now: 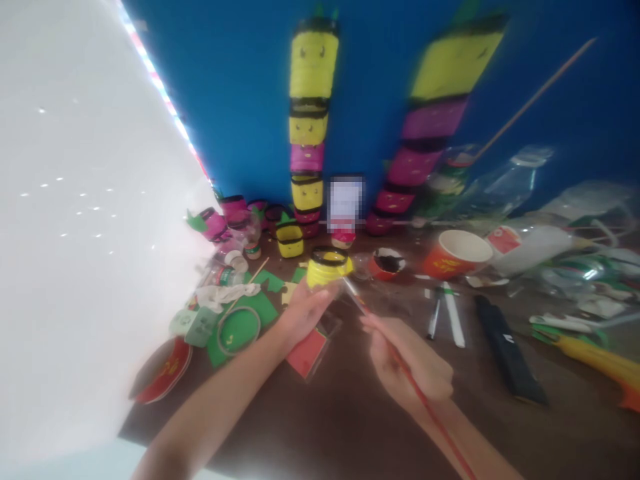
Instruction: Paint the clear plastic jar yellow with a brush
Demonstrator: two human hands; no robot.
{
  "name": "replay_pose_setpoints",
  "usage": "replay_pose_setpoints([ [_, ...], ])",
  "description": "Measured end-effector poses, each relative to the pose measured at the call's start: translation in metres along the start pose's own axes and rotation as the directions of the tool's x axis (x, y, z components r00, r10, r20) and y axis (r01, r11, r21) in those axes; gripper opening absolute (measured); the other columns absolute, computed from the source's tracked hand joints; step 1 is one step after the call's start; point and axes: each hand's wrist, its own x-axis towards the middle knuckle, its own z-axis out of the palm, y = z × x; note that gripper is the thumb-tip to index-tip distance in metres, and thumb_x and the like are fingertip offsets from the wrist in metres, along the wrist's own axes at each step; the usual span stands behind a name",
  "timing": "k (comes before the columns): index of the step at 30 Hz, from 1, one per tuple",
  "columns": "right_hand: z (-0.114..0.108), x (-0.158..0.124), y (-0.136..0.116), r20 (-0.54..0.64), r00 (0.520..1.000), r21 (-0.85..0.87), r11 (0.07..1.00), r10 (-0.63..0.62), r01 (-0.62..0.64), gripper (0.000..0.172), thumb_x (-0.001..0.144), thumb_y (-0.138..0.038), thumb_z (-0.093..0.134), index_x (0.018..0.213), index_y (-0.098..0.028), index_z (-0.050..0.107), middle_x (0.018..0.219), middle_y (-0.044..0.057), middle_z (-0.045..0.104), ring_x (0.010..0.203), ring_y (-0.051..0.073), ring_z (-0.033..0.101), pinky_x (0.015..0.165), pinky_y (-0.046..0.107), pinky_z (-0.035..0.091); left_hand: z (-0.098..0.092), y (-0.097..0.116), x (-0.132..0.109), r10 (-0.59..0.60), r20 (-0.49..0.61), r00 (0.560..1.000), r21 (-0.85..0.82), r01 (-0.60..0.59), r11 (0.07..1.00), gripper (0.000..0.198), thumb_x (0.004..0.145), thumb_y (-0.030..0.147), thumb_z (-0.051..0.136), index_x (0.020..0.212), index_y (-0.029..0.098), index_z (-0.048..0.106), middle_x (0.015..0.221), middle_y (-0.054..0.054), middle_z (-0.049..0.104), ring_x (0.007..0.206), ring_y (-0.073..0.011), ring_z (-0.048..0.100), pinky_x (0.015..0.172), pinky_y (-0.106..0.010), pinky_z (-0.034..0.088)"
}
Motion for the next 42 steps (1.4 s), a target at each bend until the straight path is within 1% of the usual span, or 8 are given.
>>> replay_pose_setpoints([
  [6,-0.0002,0.0020,-0.0007,-0.004,0.999,-0.001,0.999,-0.042,0.042,0.025,0.073,0.001,0.058,0.091,-0.016,0.063,0.073,0.003,0.071,0.065,0.012,0.067,0.068,0.022,0.055,-0.0044,-0.0032,0.0004,0.001,0.002,1.000,-0.027,-0.001,1.000,0.062,0.066,0.024,0.073,0.124,0.020,0.050,0.114,-0.009,0.064,0.115,-0.0251,0.054,0.108,-0.043,0.030],
  [10,-0.0017,0.0018,-0.0018,-0.016,0.999,0.011,0.999,-0.034,0.034,0.022,0.075,0.000,0.057,0.087,-0.017,0.063,0.071,0.002,0.070,0.064,0.012,0.067,0.065,0.021,0.054,-0.0042,-0.0025,-0.0003,0.008,-0.008,1.000,-0.039,-0.008,0.999,0.060,0.067,0.023,0.073,0.123,0.020,0.051,0.114,-0.008,0.065,0.116,-0.0245,0.054,0.108,-0.043,0.030],
  [14,-0.0016,0.0005,-0.0009,-0.023,1.000,0.025,1.000,-0.004,0.004,0.024,0.075,0.000,0.058,0.091,-0.017,0.062,0.075,0.004,0.071,0.064,0.013,0.067,0.063,0.023,0.055,-0.0028,-0.0016,-0.0001,-0.013,-0.020,1.000,-0.026,0.012,1.000,0.062,0.064,0.025,0.075,0.121,0.019,0.052,0.114,-0.009,0.064,0.117,-0.0261,0.053,0.108,-0.044,0.029],
  [18,-0.0014,-0.0004,0.0011,-0.036,0.999,0.041,0.999,-0.031,0.032,0.023,0.074,0.000,0.058,0.089,-0.016,0.062,0.072,0.004,0.070,0.064,0.014,0.067,0.062,0.024,0.055,-0.0030,-0.0023,0.0001,-0.006,-0.021,1.000,-0.041,0.005,0.999,0.060,0.066,0.024,0.074,0.121,0.019,0.052,0.111,-0.008,0.066,0.115,-0.0252,0.054,0.108,-0.044,0.029],
  [22,-0.0028,0.0007,0.0009,-0.029,1.000,0.040,0.999,0.004,-0.003,0.023,0.076,-0.001,0.055,0.092,-0.017,0.061,0.074,0.003,0.070,0.065,0.014,0.067,0.063,0.023,0.055,-0.0029,-0.0022,0.0001,-0.013,-0.010,1.000,-0.031,0.012,0.999,0.061,0.065,0.025,0.074,0.122,0.019,0.052,0.112,-0.009,0.065,0.118,-0.0263,0.052,0.108,-0.044,0.029],
  [34,-0.0030,-0.0004,0.0025,-0.041,0.999,0.066,0.998,-0.020,0.022,0.022,0.076,-0.002,0.055,0.092,-0.017,0.061,0.071,0.003,0.068,0.062,0.012,0.065,0.061,0.022,0.053,-0.0043,-0.0029,0.0001,0.017,0.005,1.000,-0.024,-0.017,1.000,0.059,0.066,0.023,0.073,0.121,0.020,0.052,0.110,-0.008,0.066,0.113,-0.0246,0.056,0.108,-0.044,0.030],
  [38,-0.0040,0.0004,0.0008,-0.024,0.999,0.035,0.999,0.023,-0.022,0.022,0.077,-0.003,0.054,0.091,-0.017,0.061,0.071,0.002,0.068,0.064,0.013,0.066,0.064,0.023,0.054,-0.0037,-0.0024,0.0000,-0.004,-0.020,1.000,-0.007,0.004,1.000,0.060,0.065,0.024,0.074,0.121,0.020,0.052,0.110,-0.008,0.066,0.115,-0.0252,0.054,0.108,-0.044,0.030],
  [42,-0.0032,-0.0004,0.0011,-0.039,0.999,0.069,0.998,0.004,-0.001,0.024,0.076,-0.002,0.055,0.092,-0.018,0.060,0.072,0.002,0.068,0.064,0.012,0.065,0.062,0.023,0.053,-0.0045,-0.0036,0.0005,-0.005,-0.031,1.000,-0.005,0.004,1.000,0.062,0.064,0.024,0.075,0.121,0.021,0.052,0.110,-0.008,0.066,0.114,-0.0257,0.055,0.107,-0.045,0.030],
])
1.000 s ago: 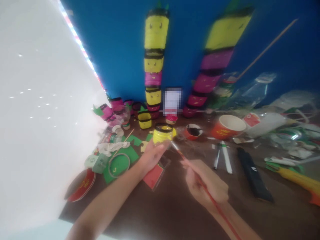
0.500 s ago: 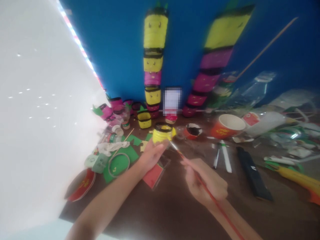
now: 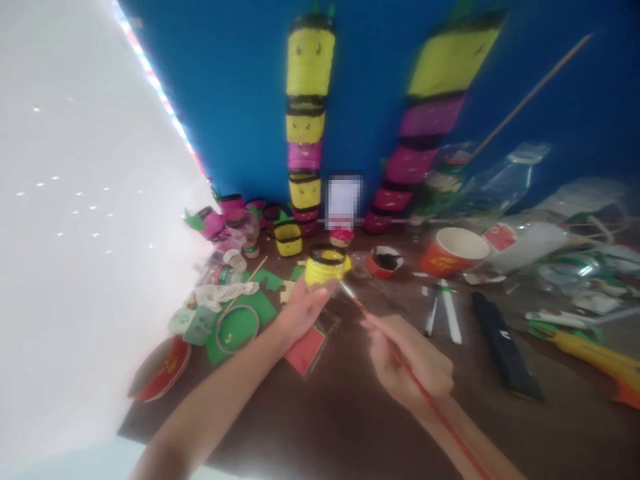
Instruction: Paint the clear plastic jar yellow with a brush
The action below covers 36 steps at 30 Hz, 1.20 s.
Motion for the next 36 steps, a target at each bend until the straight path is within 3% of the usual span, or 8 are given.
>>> replay_pose_setpoints([
  [36,-0.0013,-0.0017,-0.0010,0.038,0.999,0.001,1.000,-0.015,0.015,0.029,0.073,0.000,0.056,0.095,-0.019,0.060,0.073,0.004,0.068,0.063,0.015,0.065,0.058,0.026,0.053,-0.0032,-0.0034,0.0001,0.001,0.015,1.000,-0.024,-0.001,1.000,0.058,0.066,0.018,0.073,0.120,0.021,0.053,0.108,-0.007,0.067,0.110,-0.0235,0.058,0.104,-0.043,0.032],
])
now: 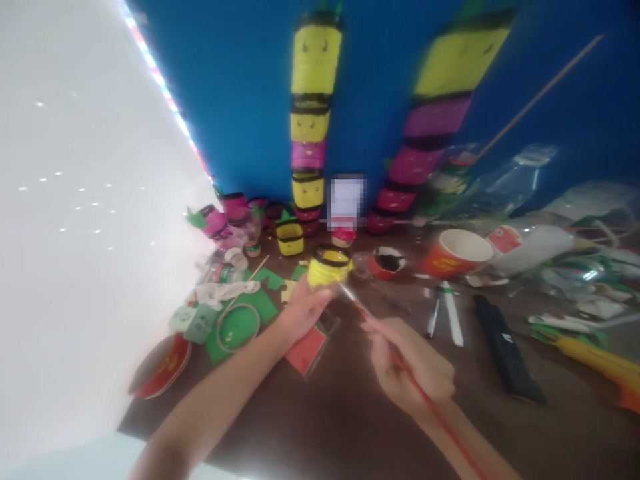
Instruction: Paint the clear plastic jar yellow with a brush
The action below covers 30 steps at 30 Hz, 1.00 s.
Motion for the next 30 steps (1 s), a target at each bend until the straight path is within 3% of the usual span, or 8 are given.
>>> replay_pose_setpoints([
  [3,-0.0019,-0.0015,0.0011,0.007,1.000,0.028,1.000,-0.003,0.002,0.029,0.072,0.000,0.055,0.094,-0.018,0.060,0.072,0.005,0.068,0.064,0.015,0.065,0.058,0.026,0.053,0.0005,0.0014,-0.0008,-0.004,-0.009,1.000,-0.014,0.004,1.000,0.050,0.067,0.020,0.072,0.115,0.019,0.057,0.107,-0.007,0.067,0.112,-0.0240,0.057,0.106,-0.043,0.031],
  [6,-0.0037,-0.0023,0.0045,-0.031,0.999,0.003,1.000,0.027,-0.027,0.028,0.074,-0.002,0.054,0.095,-0.019,0.061,0.072,0.004,0.068,0.063,0.015,0.065,0.057,0.026,0.054,-0.0007,0.0029,-0.0017,-0.020,0.007,1.000,-0.043,0.020,0.999,0.030,0.070,0.023,0.069,0.099,0.018,0.063,0.106,-0.007,0.067,0.114,-0.0229,0.055,0.108,-0.042,0.030],
  [11,-0.0009,-0.0032,0.0097,-0.094,0.995,-0.009,1.000,-0.031,0.030,0.030,0.075,-0.004,0.054,0.100,-0.018,0.062,0.073,0.005,0.069,0.059,0.014,0.065,0.053,0.025,0.054,-0.0030,0.0033,-0.0027,-0.040,0.033,0.999,-0.056,0.042,0.998,0.013,0.071,0.024,0.068,0.081,0.017,0.064,0.108,-0.006,0.067,0.114,-0.0217,0.055,0.109,-0.041,0.029],
  [16,0.0000,-0.0016,0.0030,-0.054,0.997,-0.026,0.998,0.061,-0.063,0.031,0.076,-0.002,0.055,0.101,-0.018,0.061,0.077,0.005,0.070,0.061,0.015,0.066,0.057,0.026,0.055,0.0003,0.0049,-0.0033,-0.051,0.035,0.998,-0.024,0.052,0.998,0.030,0.070,0.024,0.069,0.099,0.015,0.064,0.111,-0.009,0.066,0.115,-0.0232,0.055,0.110,-0.041,0.028],
  [19,-0.0010,0.0009,0.0004,-0.050,0.998,-0.025,0.998,0.048,-0.050,0.030,0.076,-0.002,0.055,0.101,-0.018,0.060,0.075,0.005,0.070,0.062,0.015,0.066,0.058,0.025,0.055,0.0026,0.0064,-0.0033,-0.052,0.047,0.998,-0.034,0.054,0.998,0.043,0.070,0.023,0.070,0.111,0.015,0.060,0.109,-0.009,0.067,0.114,-0.0235,0.056,0.110,-0.042,0.028],
  [30,0.0000,0.0003,0.0021,-0.038,0.999,-0.009,0.999,0.033,-0.033,0.028,0.074,0.000,0.056,0.095,-0.017,0.061,0.074,0.004,0.070,0.063,0.014,0.066,0.060,0.024,0.054,0.0025,0.0065,-0.0034,-0.067,0.047,0.997,-0.064,0.070,0.995,0.053,0.068,0.022,0.071,0.119,0.016,0.056,0.109,-0.009,0.067,0.114,-0.0245,0.056,0.109,-0.042,0.029],
])
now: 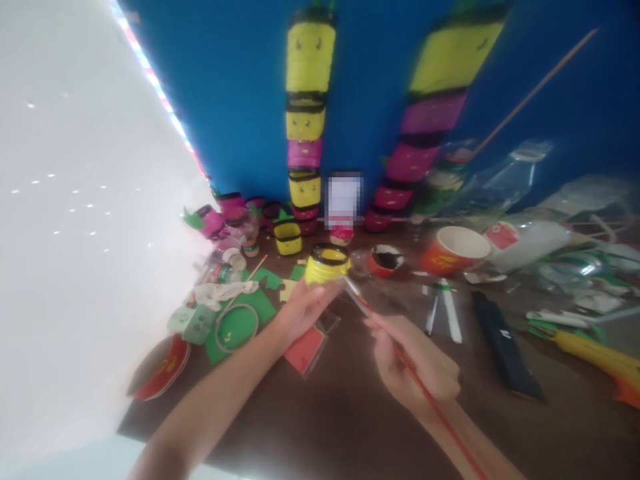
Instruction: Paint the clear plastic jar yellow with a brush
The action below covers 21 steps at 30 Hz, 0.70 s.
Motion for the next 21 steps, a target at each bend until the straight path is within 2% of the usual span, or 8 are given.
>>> replay_pose_setpoints([
  [11,-0.0009,-0.0008,0.0024,0.035,0.999,-0.032,0.999,-0.036,0.037,0.028,0.076,-0.004,0.055,0.098,-0.020,0.060,0.073,0.004,0.070,0.064,0.016,0.067,0.059,0.026,0.054,-0.0001,-0.0005,-0.0001,0.011,-0.009,1.000,0.035,-0.011,0.999,0.054,0.068,0.027,0.072,0.118,0.016,0.056,0.112,-0.011,0.065,0.117,-0.0254,0.053,0.108,-0.042,0.029],
  [21,0.0008,-0.0010,0.0044,0.012,0.999,0.051,0.998,-0.033,0.032,0.029,0.072,-0.001,0.056,0.094,-0.019,0.062,0.069,0.002,0.067,0.060,0.013,0.064,0.058,0.024,0.053,-0.0050,-0.0035,0.0011,0.004,-0.030,1.000,-0.008,-0.004,1.000,0.050,0.068,0.022,0.072,0.115,0.017,0.057,0.105,-0.008,0.067,0.116,-0.0245,0.054,0.109,-0.043,0.030],
])
